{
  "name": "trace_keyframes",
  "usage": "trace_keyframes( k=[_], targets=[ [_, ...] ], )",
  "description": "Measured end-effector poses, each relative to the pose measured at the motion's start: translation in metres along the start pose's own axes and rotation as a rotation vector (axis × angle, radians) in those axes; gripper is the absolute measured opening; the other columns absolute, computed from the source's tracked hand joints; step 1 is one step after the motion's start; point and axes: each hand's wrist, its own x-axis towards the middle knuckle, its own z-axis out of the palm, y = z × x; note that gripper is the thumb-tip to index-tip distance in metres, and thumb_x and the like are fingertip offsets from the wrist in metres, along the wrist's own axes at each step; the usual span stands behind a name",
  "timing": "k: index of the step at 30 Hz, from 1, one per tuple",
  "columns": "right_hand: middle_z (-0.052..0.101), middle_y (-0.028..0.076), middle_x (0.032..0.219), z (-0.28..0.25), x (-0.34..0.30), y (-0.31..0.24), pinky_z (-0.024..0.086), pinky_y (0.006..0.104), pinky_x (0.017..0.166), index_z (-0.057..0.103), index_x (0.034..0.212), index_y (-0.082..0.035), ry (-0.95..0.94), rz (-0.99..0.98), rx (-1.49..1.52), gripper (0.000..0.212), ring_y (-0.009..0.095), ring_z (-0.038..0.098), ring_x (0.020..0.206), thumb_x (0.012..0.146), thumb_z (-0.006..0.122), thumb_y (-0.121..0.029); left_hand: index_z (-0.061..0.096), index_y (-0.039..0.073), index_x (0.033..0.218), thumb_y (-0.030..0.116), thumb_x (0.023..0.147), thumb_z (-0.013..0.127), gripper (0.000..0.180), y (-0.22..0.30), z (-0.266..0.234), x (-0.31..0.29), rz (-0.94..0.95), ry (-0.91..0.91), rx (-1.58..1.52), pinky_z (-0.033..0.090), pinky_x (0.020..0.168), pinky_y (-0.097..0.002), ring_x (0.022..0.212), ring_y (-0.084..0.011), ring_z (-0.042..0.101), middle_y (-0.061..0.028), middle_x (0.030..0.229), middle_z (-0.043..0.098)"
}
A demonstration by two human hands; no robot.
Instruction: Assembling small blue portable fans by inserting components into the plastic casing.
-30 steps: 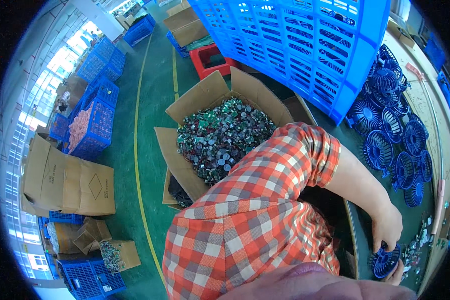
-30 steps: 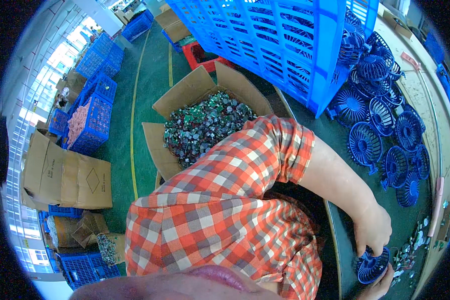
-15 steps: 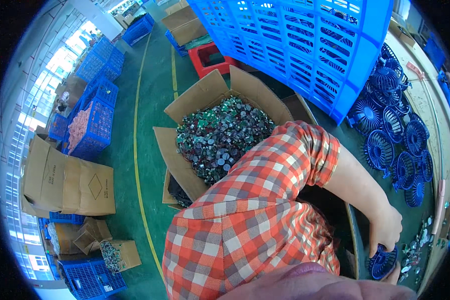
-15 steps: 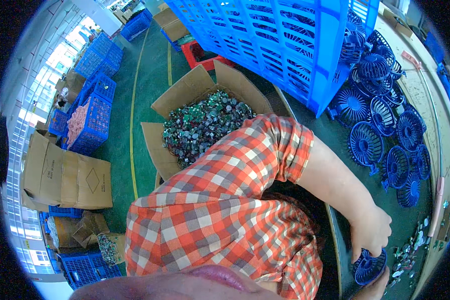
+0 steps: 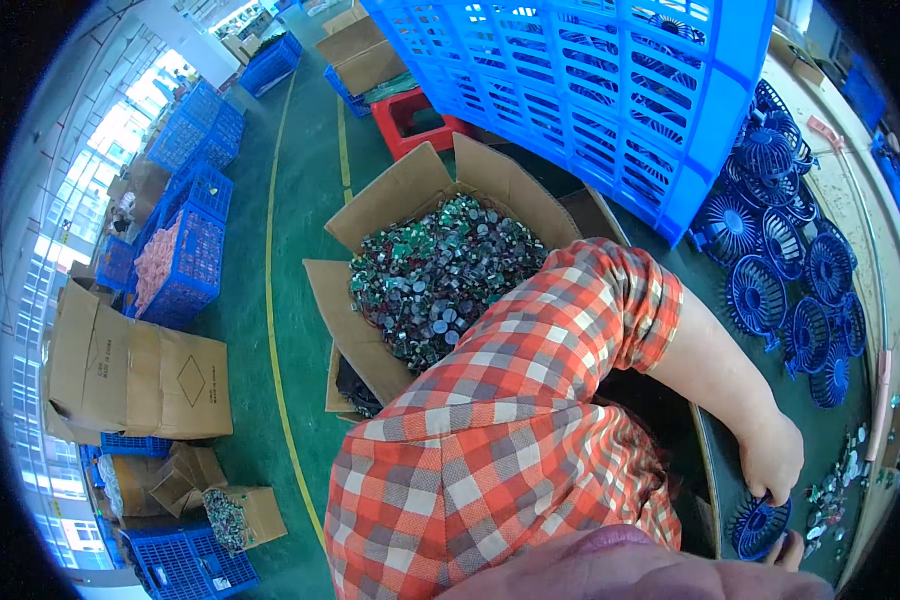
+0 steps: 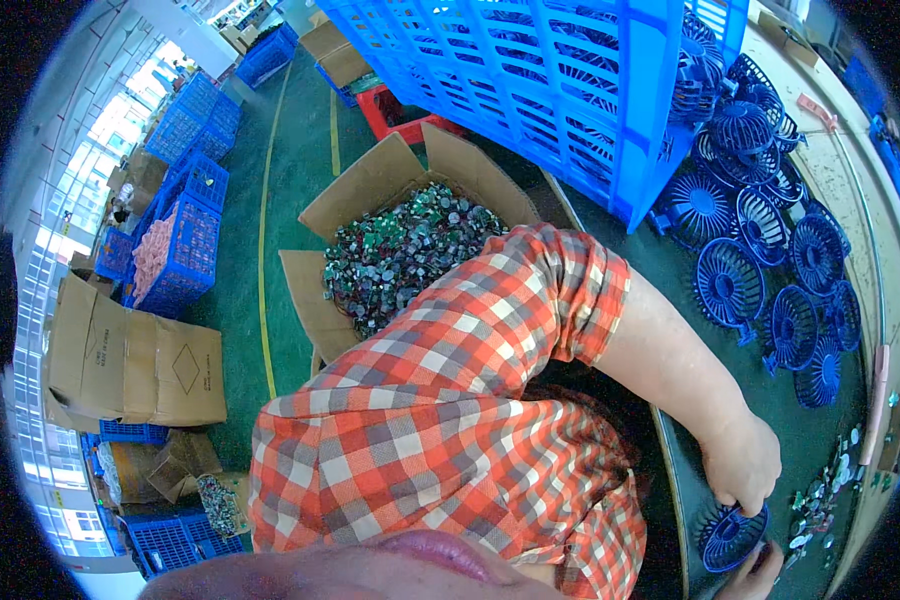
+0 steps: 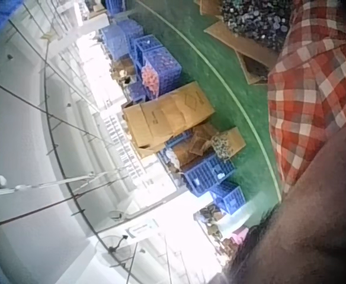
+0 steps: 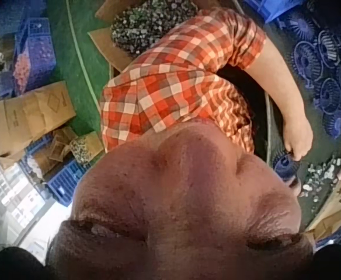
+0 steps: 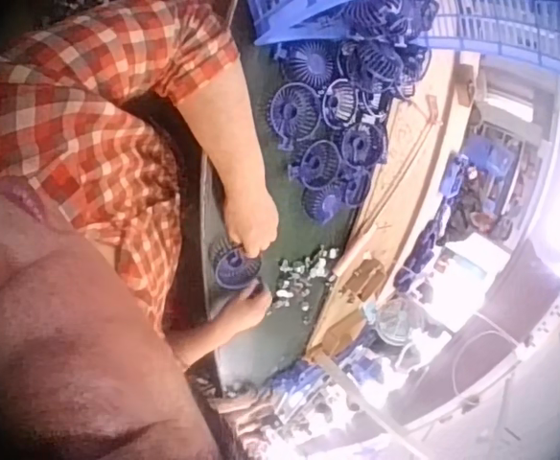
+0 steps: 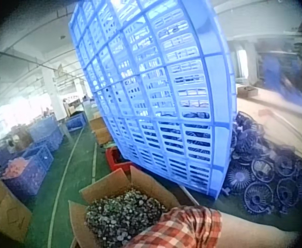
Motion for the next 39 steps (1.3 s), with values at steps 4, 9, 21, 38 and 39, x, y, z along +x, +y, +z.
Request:
trace_keyframes(
  k=[4, 9, 21, 38, 39],
  targets=[
    [0.064, 0.021, 0.099, -0.008, 0.016, -0.007, 0.049, 0.0449, 0.082, 0.064, 0.111, 0.001, -0.225, -0.171, -0.03, 0.025, 0.039, 0.061, 0.09, 0.094, 0.063, -0.017, 0.07, 0.02, 0.117, 0.03, 0.092, 0.054, 0.031, -0.002, 0.007, 0.0, 0.04, 0.072, -0.02, 0.051, 0.08, -0.0496, 0.095, -0.0332, 0.067, -0.0106, 0.103, 0.073],
    [0.062, 0.019, 0.093, -0.013, 0.034, -0.032, 0.048, 0.0426, 0.079, 0.06, 0.116, 0.0, -0.448, -0.321, -0.075, 0.028, 0.037, 0.059, 0.084, 0.091, 0.066, -0.012, 0.072, 0.021, 0.113, 0.03, 0.092, 0.054, 0.029, -0.006, 0.01, 0.002, 0.063, 0.107, -0.035, 0.051, 0.08, -0.0487, 0.096, -0.0319, 0.067, -0.0092, 0.103, 0.073],
    [0.059, 0.02, 0.095, -0.011, 0.031, -0.063, 0.049, 0.0464, 0.072, 0.058, 0.117, 0.0, -0.343, -0.298, 0.056, 0.033, 0.041, 0.058, 0.081, 0.087, 0.067, -0.012, 0.072, 0.02, 0.11, 0.032, 0.092, 0.053, 0.028, 0.001, 0.002, -0.002, -0.054, 0.048, -0.007, 0.052, 0.075, -0.0498, 0.091, -0.0325, 0.068, -0.0088, 0.098, 0.073],
    [0.057, 0.026, 0.12, -0.015, 0.027, -0.069, 0.049, 0.0442, 0.09, 0.055, 0.126, 0.001, -0.302, -0.248, 0.069, 0.04, 0.042, 0.059, 0.106, 0.093, 0.065, -0.019, 0.071, 0.015, 0.097, 0.029, 0.091, 0.056, 0.022, -0.006, 0.006, -0.006, 0.056, 0.167, 0.0, 0.053, 0.069, -0.0488, 0.084, -0.0324, 0.069, -0.0095, 0.089, 0.072],
    [0.057, 0.026, 0.12, -0.013, 0.02, -0.055, 0.049, 0.0442, 0.09, 0.055, 0.126, 0.001, -0.302, -0.246, 0.069, 0.04, 0.042, 0.059, 0.106, 0.093, 0.065, -0.019, 0.071, 0.015, 0.098, 0.029, 0.091, 0.056, 0.022, -0.007, 0.006, -0.006, 0.036, 0.173, 0.002, 0.053, 0.069, -0.0487, 0.085, -0.0322, 0.069, -0.0095, 0.089, 0.072]
  ],
)
